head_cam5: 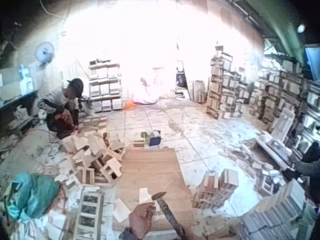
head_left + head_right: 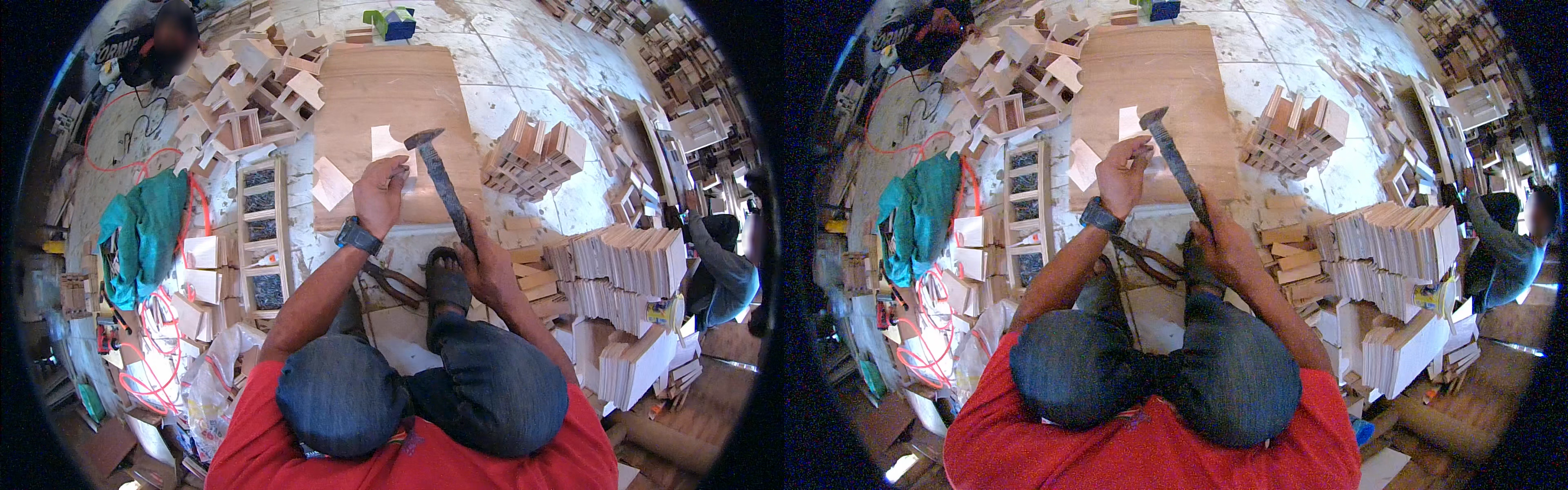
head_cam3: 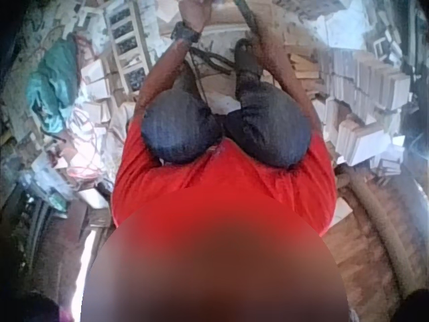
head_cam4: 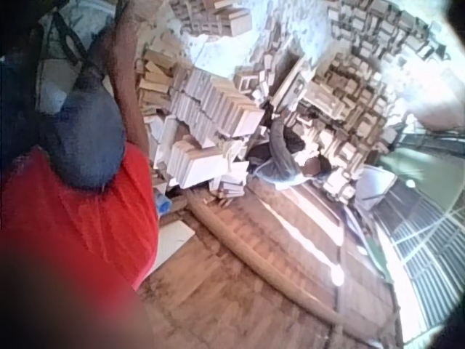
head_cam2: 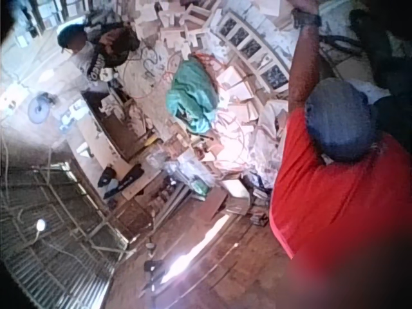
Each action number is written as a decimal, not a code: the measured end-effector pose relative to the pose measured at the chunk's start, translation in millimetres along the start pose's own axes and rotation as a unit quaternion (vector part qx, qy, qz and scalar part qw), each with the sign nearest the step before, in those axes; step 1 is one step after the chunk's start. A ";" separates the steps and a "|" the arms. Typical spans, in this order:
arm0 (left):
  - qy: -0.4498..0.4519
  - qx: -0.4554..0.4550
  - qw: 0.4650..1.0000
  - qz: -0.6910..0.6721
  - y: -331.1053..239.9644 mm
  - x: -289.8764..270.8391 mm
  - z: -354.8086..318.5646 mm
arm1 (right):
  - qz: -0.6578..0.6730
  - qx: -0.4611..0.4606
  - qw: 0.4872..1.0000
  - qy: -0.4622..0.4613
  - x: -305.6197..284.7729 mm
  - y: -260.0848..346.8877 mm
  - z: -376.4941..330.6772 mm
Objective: The person assembles small wooden furniture pieces by hand, using a hammer to drive nails into the joints. They repeatedly pick up wooden parts, align them, and hammer nails to secure the structure.
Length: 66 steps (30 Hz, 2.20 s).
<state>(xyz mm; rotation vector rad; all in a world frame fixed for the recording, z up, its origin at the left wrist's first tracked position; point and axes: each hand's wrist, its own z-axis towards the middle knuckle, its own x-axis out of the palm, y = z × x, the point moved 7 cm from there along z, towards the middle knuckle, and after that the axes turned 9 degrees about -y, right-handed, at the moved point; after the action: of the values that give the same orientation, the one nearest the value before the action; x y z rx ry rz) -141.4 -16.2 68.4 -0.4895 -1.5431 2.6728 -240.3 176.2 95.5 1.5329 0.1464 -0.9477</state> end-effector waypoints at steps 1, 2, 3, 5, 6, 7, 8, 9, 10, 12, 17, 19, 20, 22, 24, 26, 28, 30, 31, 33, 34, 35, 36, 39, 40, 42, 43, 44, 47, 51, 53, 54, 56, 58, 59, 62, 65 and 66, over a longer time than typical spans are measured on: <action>-0.005 -0.005 1.000 -0.002 0.8 0.0 -0.8 | -0.019 -0.001 1.000 0.015 1.1 1.6 -3.1; -0.005 -0.015 1.000 -0.003 2.5 0.2 -0.9 | -0.034 -0.018 0.999 0.024 2.5 4.4 -5.0; -0.002 -0.013 1.000 0.004 2.2 0.8 -1.1 | -0.042 -0.045 0.998 0.026 2.7 7.4 -6.3; 0.018 -0.020 0.999 0.021 2.5 2.8 -0.8 | -0.068 -0.007 0.997 0.042 7.3 -0.4 -5.8; 0.020 -0.019 0.999 0.017 1.7 3.0 0.2 | -0.079 0.007 0.996 0.047 8.3 -3.7 -6.1; 0.024 -0.020 0.999 0.014 1.1 2.9 1.4 | -0.071 0.010 0.997 0.040 8.4 -4.6 -5.5; 0.032 -0.038 0.999 0.018 2.6 3.7 1.2 | -0.064 0.014 0.997 0.035 8.4 -5.2 -4.7; 0.031 -0.026 0.999 0.012 0.0 3.0 1.9 | -0.059 0.015 0.998 0.023 6.9 -5.3 -4.2; 0.035 -0.029 0.999 0.014 0.1 3.0 2.7 | -0.057 0.017 0.998 0.030 7.6 -5.5 -3.4; 0.057 -0.028 0.998 0.014 1.7 4.0 4.0 | -0.060 0.008 0.998 0.025 5.7 -4.5 -1.1; 0.011 0.230 0.946 0.227 -11.2 -7.1 -2.4 | -0.077 0.030 0.996 0.046 5.9 -8.8 0.2; -0.008 0.231 0.939 0.256 -5.5 -8.2 -6.0 | -0.084 0.020 0.995 0.042 6.2 -7.3 0.1; -0.019 0.231 0.934 0.271 -3.4 -9.2 -7.3 | -0.084 0.020 0.995 0.042 6.6 -6.9 0.5; 0.046 0.134 0.977 0.161 10.7 -5.0 -7.3 | -0.082 0.042 0.994 0.051 7.6 -7.8 0.7; 0.083 0.084 0.986 0.115 17.1 -1.3 -8.2 | -0.080 0.092 0.990 0.074 8.3 -11.1 -0.1; 0.081 0.089 0.984 0.133 16.2 -1.3 -8.1 | -0.074 0.081 0.992 0.069 4.0 -5.0 1.2; 0.073 0.101 0.982 0.140 13.3 -1.8 -7.9 | -0.052 0.037 0.998 0.017 -6.6 7.6 0.8; 0.067 0.098 0.983 0.139 12.1 -2.0 -8.4 | -0.015 -0.050 0.995 -0.091 -23.9 25.2 -2.8; 0.068 0.090 0.984 0.137 12.6 -1.6 -8.7 | -0.013 -0.027 0.995 -0.096 -25.8 23.1 -4.2; 0.074 0.074 0.984 0.146 13.9 -1.4 -9.7 | -0.009 0.019 0.994 -0.108 -27.9 17.1 -5.4; 0.078 0.068 0.982 0.155 14.6 -0.9 -9.8 | -0.032 0.041 0.997 -0.062 -20.3 12.0 -2.4; 0.075 0.069 0.982 0.160 14.3 -1.5 -9.7 | -0.056 0.061 0.996 -0.014 -11.6 6.6 0.1; 0.074 0.067 0.984 0.150 14.0 -1.4 -9.4 | -0.078 0.077 0.993 0.031 -5.6 0.6 2.5; 0.062 0.078 0.987 0.123 11.0 -3.6 -7.4 | -0.062 0.049 0.997 0.008 -6.9 -0.3 4.2; 0.066 0.072 0.988 0.121 11.5 -3.3 -8.4 | -0.049 0.020 0.998 -0.041 -13.2 3.6 1.7; 0.062 0.072 0.988 0.122 11.5 -3.4 -8.0 | -0.009 0.018 0.994 -0.109 -20.2 3.2 -2.3; 0.062 0.074 0.987 0.127 11.4 -3.4 -8.1 | -0.042 0.030 0.997 -0.051 -11.0 -0.1 -1.9; 0.070 0.068 0.986 0.133 12.7 -2.2 -7.8 | -0.074 0.042 0.996 0.006 -1.1 -3.5 -2.4; 0.074 0.057 0.989 0.118 14.1 -1.1 -7.1 | -0.078 0.033 0.996 0.029 5.5 -6.3 -1.0; 0.063 0.066 0.986 0.141 14.0 -0.9 -5.8 | -0.065 0.032 0.996 -0.042 -2.1 -9.7 -2.3; 0.060 0.074 0.987 0.127 13.0 -2.2 -8.0 | -0.076 0.050 0.996 -0.019 2.9 -15.4 -3.1; 0.059 0.080 0.988 0.121 12.4 -2.7 -8.3 | -0.099 0.058 0.993 0.029 9.8 -19.5 -2.5; 0.062 0.091 0.988 0.108 12.1 -2.8 -8.1 | -0.126 0.035 0.990 0.049 13.8 -21.3 -0.3; 0.061 0.094 0.986 0.123 12.8 -3.3 -7.2 | -0.128 -0.006 0.992 0.011 11.4 -16.9 1.0; 0.057 0.099 0.985 0.128 12.4 -2.8 -6.1 | -0.121 -0.023 0.992 0.001 11.2 -14.7 1.3; 0.064 0.087 0.986 0.130 13.6 -1.2 -4.3 | -0.106 -0.008 0.994 0.010 15.4 -15.0 0.3; 0.068 0.108 0.986 0.111 10.6 -5.1 -0.7 | -0.109 0.041 0.993 0.015 15.8 -23.0 -0.6; 0.111 0.078 0.987 0.084 15.0 -5.5 -3.2 | -0.105 0.047 0.993 -0.011 12.1 -24.6 -4.0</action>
<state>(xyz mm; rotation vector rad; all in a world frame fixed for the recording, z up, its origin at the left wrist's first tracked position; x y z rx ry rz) -133.1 -22.1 55.7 -0.9096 -1.2741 2.7146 -245.1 180.2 68.5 1.6160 0.2551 -1.1516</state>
